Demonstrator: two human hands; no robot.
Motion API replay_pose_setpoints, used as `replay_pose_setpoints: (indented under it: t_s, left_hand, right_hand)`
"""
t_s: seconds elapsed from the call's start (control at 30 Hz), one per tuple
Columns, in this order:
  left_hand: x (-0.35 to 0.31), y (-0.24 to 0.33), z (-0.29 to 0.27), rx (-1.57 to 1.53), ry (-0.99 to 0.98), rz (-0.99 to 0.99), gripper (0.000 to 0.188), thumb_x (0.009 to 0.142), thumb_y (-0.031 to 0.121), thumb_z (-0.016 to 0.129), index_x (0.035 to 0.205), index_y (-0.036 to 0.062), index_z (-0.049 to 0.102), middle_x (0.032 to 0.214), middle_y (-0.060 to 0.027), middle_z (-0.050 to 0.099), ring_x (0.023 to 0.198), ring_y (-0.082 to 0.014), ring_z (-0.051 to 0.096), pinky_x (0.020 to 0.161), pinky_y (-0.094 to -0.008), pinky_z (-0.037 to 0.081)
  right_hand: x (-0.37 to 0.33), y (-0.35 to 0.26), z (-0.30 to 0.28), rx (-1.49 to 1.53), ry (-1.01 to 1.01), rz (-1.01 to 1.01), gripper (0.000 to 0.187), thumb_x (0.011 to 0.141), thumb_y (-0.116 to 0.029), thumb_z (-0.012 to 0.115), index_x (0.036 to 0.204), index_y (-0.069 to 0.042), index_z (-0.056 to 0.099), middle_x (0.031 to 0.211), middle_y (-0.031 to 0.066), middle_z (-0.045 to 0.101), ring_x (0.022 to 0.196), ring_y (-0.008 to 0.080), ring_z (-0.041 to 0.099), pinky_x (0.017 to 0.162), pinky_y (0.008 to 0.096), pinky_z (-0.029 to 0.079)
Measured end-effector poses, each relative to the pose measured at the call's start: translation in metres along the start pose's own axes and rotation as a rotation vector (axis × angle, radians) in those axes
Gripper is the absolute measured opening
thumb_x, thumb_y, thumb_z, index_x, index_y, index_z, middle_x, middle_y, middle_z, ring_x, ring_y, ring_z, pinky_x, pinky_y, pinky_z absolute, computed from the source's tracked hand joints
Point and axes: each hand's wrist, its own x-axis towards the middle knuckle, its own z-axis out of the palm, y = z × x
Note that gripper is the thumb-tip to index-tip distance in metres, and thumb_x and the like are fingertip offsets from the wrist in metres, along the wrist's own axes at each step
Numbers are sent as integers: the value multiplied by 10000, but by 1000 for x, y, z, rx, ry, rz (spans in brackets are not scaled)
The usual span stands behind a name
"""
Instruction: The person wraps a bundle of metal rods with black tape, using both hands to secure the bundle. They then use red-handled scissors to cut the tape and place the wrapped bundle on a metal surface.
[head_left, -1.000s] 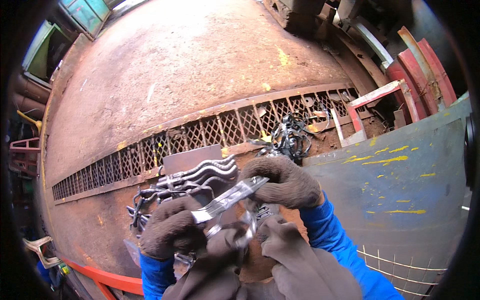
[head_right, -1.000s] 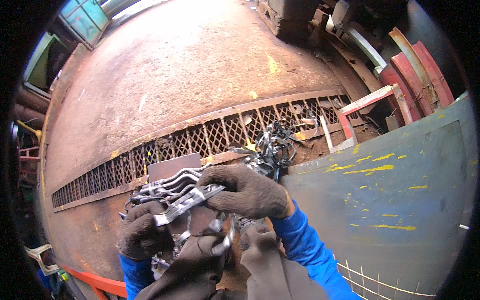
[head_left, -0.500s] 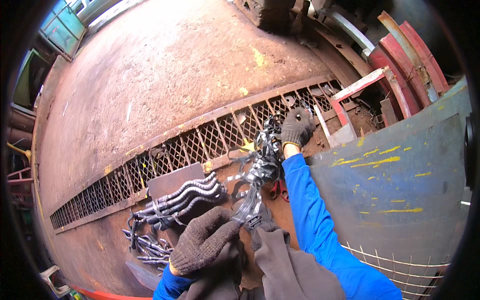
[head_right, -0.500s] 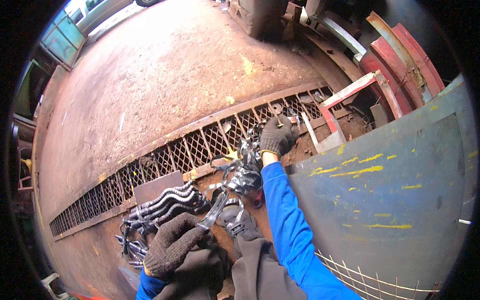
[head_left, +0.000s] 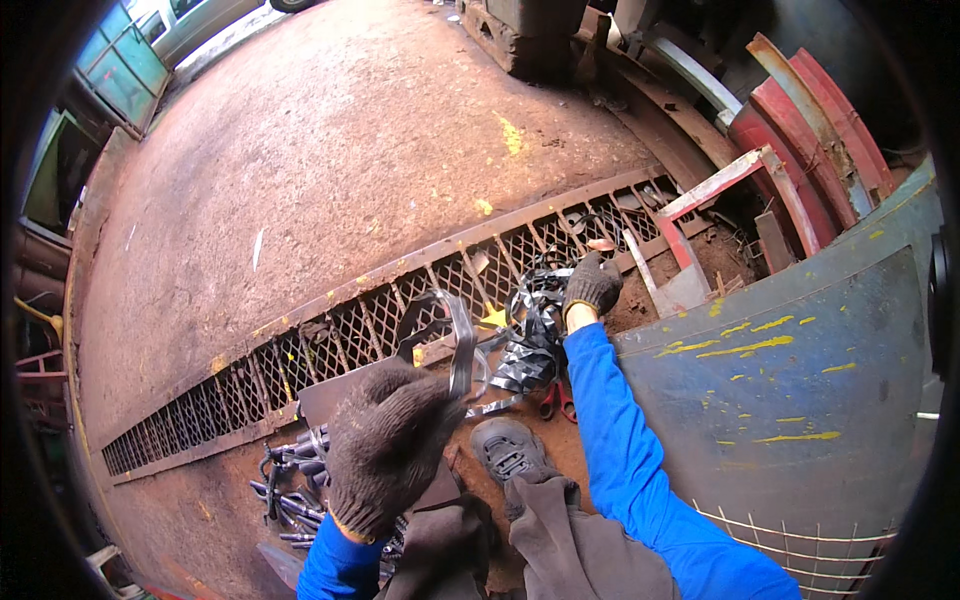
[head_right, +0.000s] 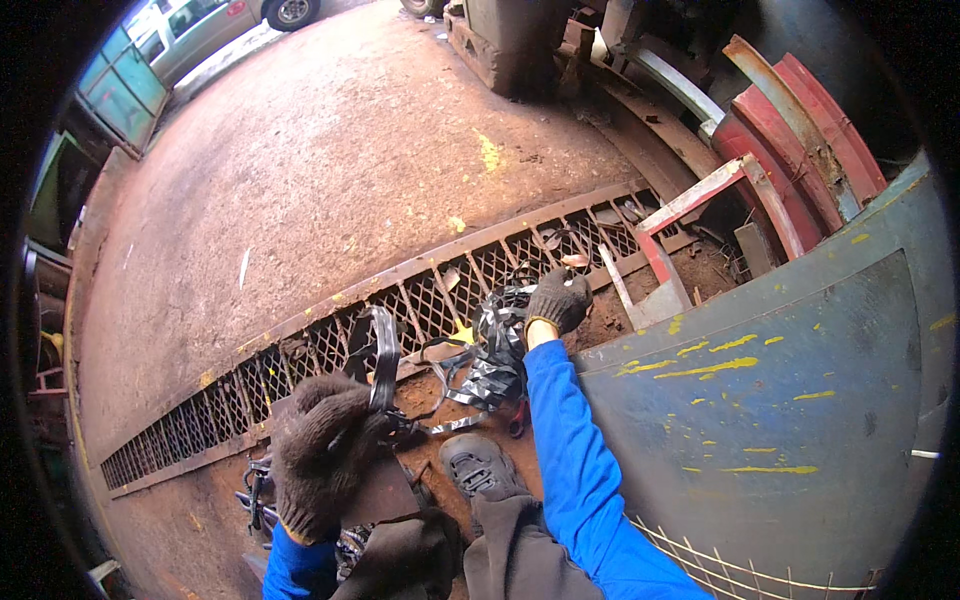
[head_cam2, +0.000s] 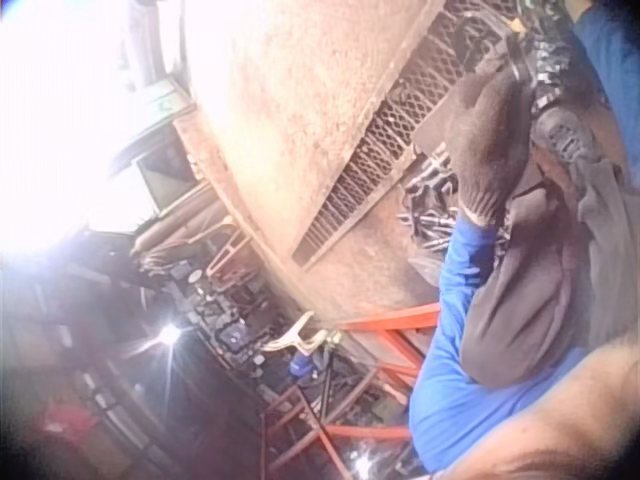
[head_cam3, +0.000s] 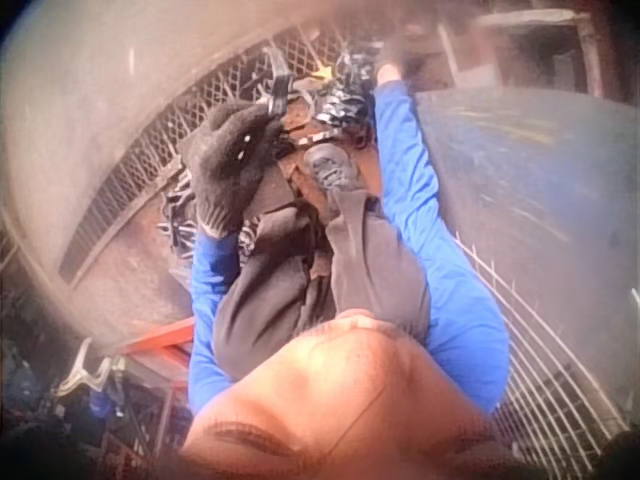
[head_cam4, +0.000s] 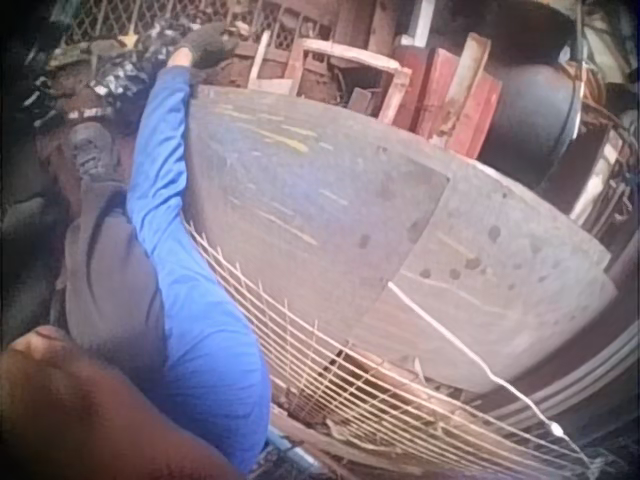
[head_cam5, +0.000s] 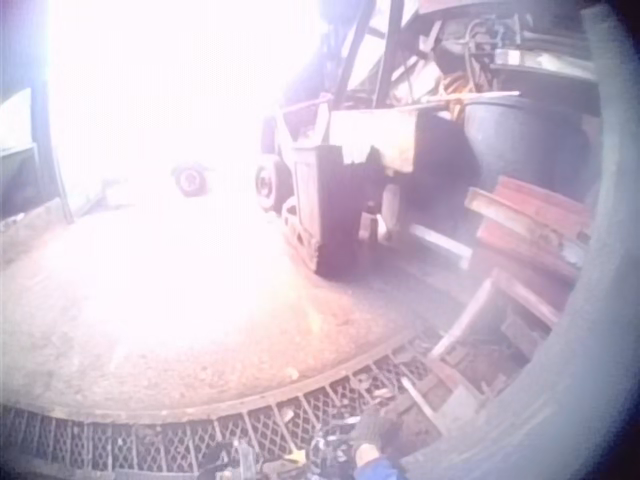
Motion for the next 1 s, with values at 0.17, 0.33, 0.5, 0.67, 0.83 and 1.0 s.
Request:
replay_pose_setpoints:
  t_s: [0.17,0.33,0.5,0.67,0.83,1.0]
  left_hand:
    - [45,-50,1,424,23,23,327,823,188,776,1107,42,705,1104,-185,686,1003,-364,660,870,-430,530]
    - [58,-66,2,663,-99,-160,788,799,326,818,1436,11,476,1364,-271,548,1254,-440,528,1054,-494,452]
    - [64,-23,-5,291,167,176,1062,729,285,893,1567,33,289,1422,-243,530,1270,-370,539,1052,-468,454]
    - [36,-2,-22,-748,-79,-489,523,935,226,728,1376,4,554,1159,-111,655,911,-169,647,821,-308,546]
    - [-51,-2,-36,-911,92,-719,228,1012,211,574,1057,-2,640,928,-89,661,772,-189,641,675,-313,535]
    - [-101,-14,-42,-1264,62,-403,563,992,539,515,676,73,502,570,-71,510,457,-191,480,434,-342,385]
  right_hand:
    - [-26,-38,-25,150,365,-634,344,931,-240,648,1133,37,675,1191,254,645,1083,392,628,933,470,502]
    - [-102,-105,-99,346,-36,-1019,440,933,-99,680,1333,62,593,1332,242,591,1267,379,543,1074,459,443]
    - [-131,-144,-154,322,-334,-1413,424,883,-94,717,1288,19,659,1311,208,623,1273,376,551,1071,466,451]
    - [-156,-141,-171,343,-530,-1601,444,805,-126,794,1231,-35,709,1288,124,659,1242,339,582,1066,449,457]
    - [-182,-96,-148,552,-806,-1396,439,799,-182,834,1190,-63,673,1278,127,660,1184,343,622,990,436,510]
    - [-201,-51,-127,476,-1192,-883,368,860,-202,784,1166,-54,646,1105,172,711,1013,332,694,902,417,538]
